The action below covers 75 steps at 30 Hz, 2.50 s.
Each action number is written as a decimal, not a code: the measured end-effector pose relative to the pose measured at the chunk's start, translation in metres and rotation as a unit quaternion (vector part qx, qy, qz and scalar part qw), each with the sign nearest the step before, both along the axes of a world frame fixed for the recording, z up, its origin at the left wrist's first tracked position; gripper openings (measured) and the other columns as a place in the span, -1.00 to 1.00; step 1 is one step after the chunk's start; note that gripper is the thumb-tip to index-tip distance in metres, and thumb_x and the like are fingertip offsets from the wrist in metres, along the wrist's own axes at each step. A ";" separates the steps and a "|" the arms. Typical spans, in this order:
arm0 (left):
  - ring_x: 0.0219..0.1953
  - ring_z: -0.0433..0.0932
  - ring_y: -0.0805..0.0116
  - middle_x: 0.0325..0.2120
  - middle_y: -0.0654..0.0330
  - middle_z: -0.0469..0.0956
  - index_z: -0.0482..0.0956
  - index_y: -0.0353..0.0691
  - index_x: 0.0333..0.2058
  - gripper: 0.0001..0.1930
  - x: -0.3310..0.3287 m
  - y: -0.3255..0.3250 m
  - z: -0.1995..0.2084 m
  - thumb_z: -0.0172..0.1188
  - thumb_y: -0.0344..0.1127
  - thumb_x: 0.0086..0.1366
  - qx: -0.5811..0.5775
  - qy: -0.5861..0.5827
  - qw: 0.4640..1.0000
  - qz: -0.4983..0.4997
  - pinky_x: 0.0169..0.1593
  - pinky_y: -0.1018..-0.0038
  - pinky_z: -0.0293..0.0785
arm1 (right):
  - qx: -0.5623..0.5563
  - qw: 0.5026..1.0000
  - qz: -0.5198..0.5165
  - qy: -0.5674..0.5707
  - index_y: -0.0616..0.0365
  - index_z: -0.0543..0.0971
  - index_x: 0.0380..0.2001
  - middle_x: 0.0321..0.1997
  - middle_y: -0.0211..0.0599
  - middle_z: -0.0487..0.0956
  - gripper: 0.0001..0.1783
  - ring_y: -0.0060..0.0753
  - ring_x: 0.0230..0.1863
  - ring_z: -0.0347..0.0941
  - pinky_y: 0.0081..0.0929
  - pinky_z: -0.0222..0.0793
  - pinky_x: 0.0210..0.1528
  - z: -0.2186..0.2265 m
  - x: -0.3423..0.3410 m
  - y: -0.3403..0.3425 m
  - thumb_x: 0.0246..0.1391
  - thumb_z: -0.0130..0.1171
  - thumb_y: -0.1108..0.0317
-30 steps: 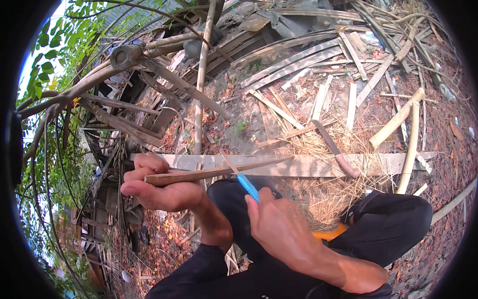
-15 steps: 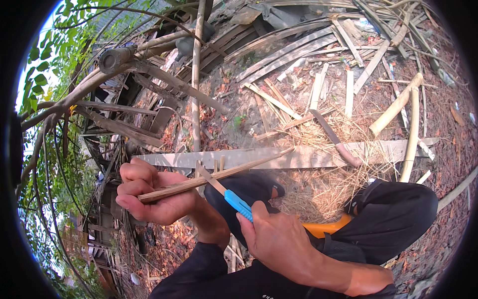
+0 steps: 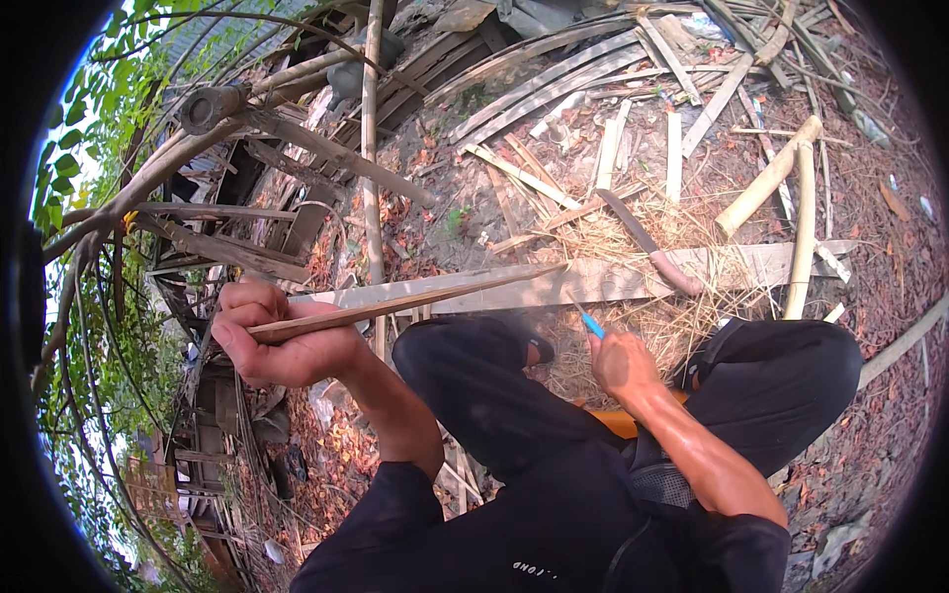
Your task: The person sits on a small stool and uses a blue utility knife to shave and shape a thin strip of bamboo. They hold the bamboo in their left hand and carefully scrape the surface with the knife in their right hand, occasionally rotating the strip to work on different sides.
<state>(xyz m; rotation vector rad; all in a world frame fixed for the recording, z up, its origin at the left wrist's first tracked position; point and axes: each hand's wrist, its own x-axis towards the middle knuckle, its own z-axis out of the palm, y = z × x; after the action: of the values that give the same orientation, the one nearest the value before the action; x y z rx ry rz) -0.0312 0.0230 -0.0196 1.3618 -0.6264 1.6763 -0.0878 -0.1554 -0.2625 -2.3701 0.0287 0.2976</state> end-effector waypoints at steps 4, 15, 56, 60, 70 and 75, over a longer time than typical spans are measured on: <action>-0.67 -0.05 0.51 -0.77 0.36 -0.10 -0.05 -0.03 -0.72 -0.60 0.018 0.007 -0.003 -0.15 -0.18 0.25 -0.043 0.007 0.999 0.016 -0.51 0.47 -0.11 | 0.076 0.994 -0.044 -0.059 0.39 0.50 -0.45 -0.62 0.20 0.50 -0.54 0.26 -0.47 0.48 -0.03 0.39 -0.33 0.032 0.006 -0.013 0.28 -0.14 0.17; -0.68 -0.07 0.53 -0.76 0.38 -0.09 -0.06 -0.02 -0.71 -0.58 0.020 -0.006 0.007 -0.17 -0.16 0.30 -0.053 0.010 0.995 0.083 -0.54 0.51 -0.15 | 0.224 0.966 0.008 -0.127 0.33 0.47 -0.37 -0.69 0.08 0.44 -0.67 0.16 -0.65 0.40 -0.08 0.26 -0.59 0.039 0.005 0.057 0.27 -0.05 0.23; -0.66 0.20 0.46 -0.76 0.28 0.23 0.25 -0.13 -0.74 -0.59 0.061 0.021 0.017 -0.04 -0.15 0.29 -0.132 0.040 0.979 0.148 -0.49 0.53 0.18 | 0.018 0.997 0.014 0.076 0.30 0.50 -0.27 -0.49 0.25 0.54 -0.44 0.29 -0.36 0.50 0.06 0.35 -0.20 -0.119 0.083 0.038 0.32 -0.30 -0.01; -0.65 0.16 0.46 -0.74 0.26 0.18 0.18 -0.11 -0.70 -0.62 0.063 0.039 0.012 -0.11 -0.17 0.30 -0.125 0.068 0.979 0.146 -0.50 0.52 0.12 | 0.127 0.988 -0.080 0.022 0.32 0.48 -0.30 -0.51 0.28 0.52 -0.42 0.30 -0.39 0.49 0.06 0.35 -0.20 -0.074 0.096 0.054 0.31 -0.28 -0.04; -0.67 0.08 0.44 -0.71 0.22 0.13 0.14 -0.12 -0.68 -0.63 0.062 0.059 0.006 -0.27 -0.17 0.31 -0.141 0.102 0.971 0.165 -0.52 0.54 0.01 | 0.041 0.988 -0.059 -0.139 0.33 0.50 -0.36 -0.62 0.21 0.50 -0.42 0.32 -0.42 0.48 0.06 0.40 -0.28 -0.131 0.114 0.088 0.29 -0.21 -0.05; -0.69 0.12 0.45 -0.69 0.18 0.19 0.25 -0.22 -0.62 -0.67 0.064 0.089 0.001 -0.11 -0.22 0.31 -0.138 0.042 0.966 0.216 -0.60 0.60 0.05 | 0.189 0.982 -0.002 0.011 0.31 0.46 -0.42 -0.60 0.20 0.46 -0.39 0.29 -0.43 0.44 0.05 0.28 -0.34 -0.080 0.117 0.079 0.30 -0.26 -0.09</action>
<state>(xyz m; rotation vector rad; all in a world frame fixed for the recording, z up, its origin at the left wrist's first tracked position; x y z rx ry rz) 0.0324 0.1116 -0.0181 1.4204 -0.0359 1.9469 0.0289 -0.0760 -0.3426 -1.9891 -0.0109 0.2990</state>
